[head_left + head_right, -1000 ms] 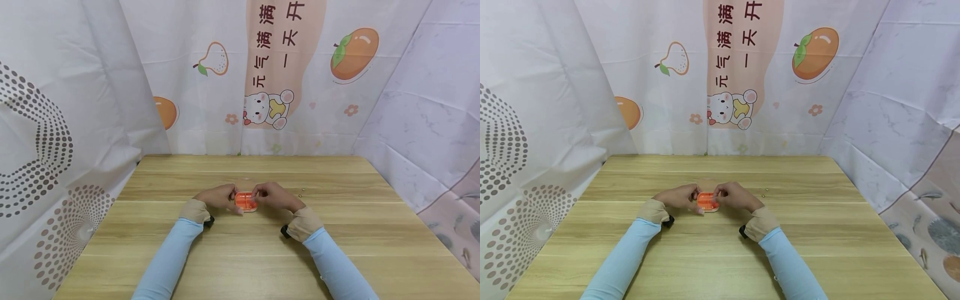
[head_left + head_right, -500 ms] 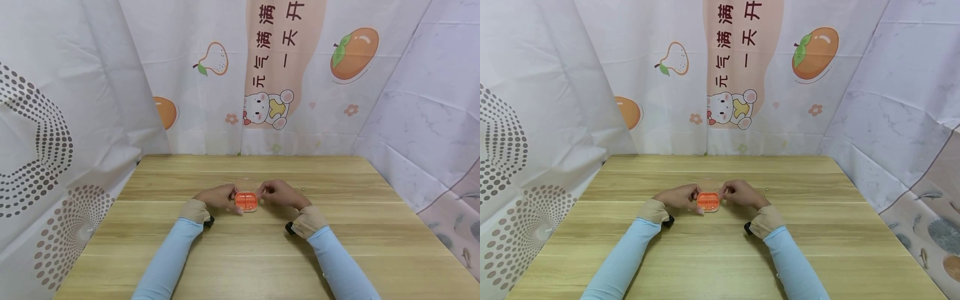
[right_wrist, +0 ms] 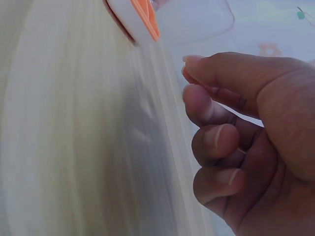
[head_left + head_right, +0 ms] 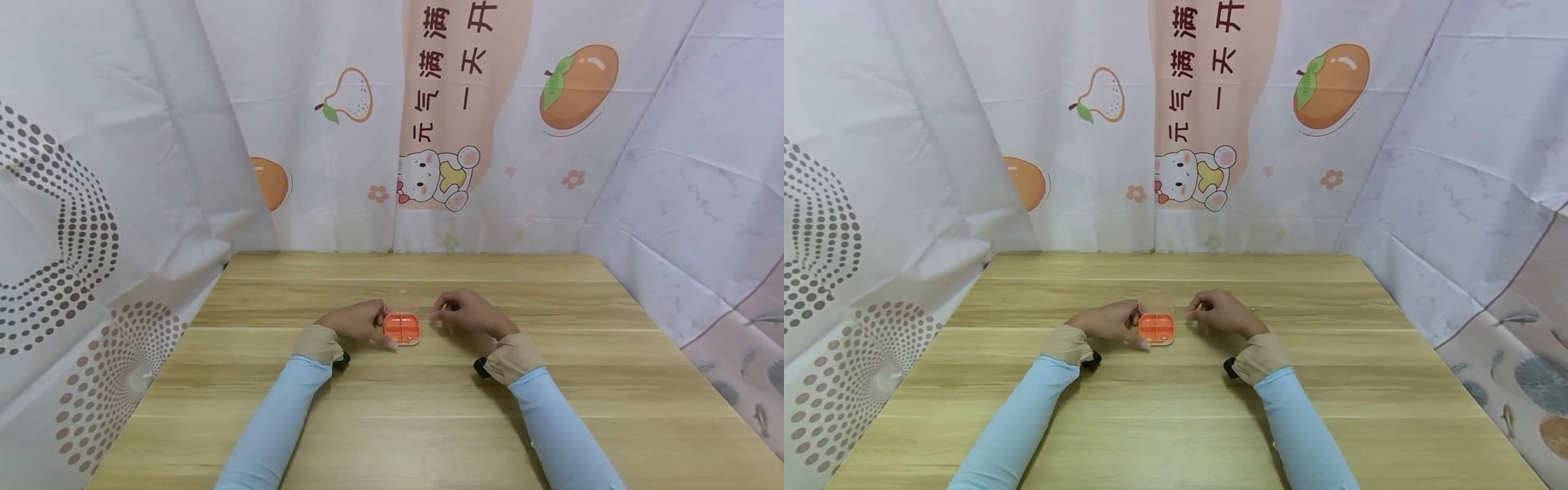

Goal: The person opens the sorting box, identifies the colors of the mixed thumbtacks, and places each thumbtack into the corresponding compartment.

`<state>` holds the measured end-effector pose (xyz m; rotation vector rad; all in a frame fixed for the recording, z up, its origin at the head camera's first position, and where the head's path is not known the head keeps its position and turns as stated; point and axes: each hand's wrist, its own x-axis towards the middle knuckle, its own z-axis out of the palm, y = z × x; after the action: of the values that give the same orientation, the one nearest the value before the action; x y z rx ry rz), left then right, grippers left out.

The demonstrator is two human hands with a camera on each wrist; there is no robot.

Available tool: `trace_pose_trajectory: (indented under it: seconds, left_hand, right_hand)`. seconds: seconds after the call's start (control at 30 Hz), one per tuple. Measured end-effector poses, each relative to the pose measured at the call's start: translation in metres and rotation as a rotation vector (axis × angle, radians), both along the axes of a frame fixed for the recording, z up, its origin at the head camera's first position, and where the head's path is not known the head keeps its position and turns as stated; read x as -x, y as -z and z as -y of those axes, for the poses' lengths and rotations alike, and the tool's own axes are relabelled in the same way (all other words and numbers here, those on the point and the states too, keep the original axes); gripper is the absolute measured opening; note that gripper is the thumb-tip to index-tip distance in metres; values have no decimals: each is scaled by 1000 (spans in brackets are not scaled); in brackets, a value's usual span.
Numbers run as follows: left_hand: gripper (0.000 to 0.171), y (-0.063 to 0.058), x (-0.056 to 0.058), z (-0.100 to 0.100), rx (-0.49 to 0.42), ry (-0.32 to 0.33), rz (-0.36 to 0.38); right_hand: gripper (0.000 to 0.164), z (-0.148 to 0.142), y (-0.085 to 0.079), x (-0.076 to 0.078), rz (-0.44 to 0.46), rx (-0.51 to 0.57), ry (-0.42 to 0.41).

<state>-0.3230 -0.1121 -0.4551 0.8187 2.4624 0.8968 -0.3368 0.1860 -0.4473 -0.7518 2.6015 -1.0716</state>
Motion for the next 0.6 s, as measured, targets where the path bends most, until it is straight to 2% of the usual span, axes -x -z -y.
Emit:
trace_pose_trajectory:
  seconds: [0.27,0.6]
  left_hand:
    - [62,-4,-4,1,-21,6,8]
    - [64,-4,-4,0,-9,-9,8]
  right_hand:
    - [17,-10,-1,3,41,16,41]
    - [18,-25,0,5,12,18,58]
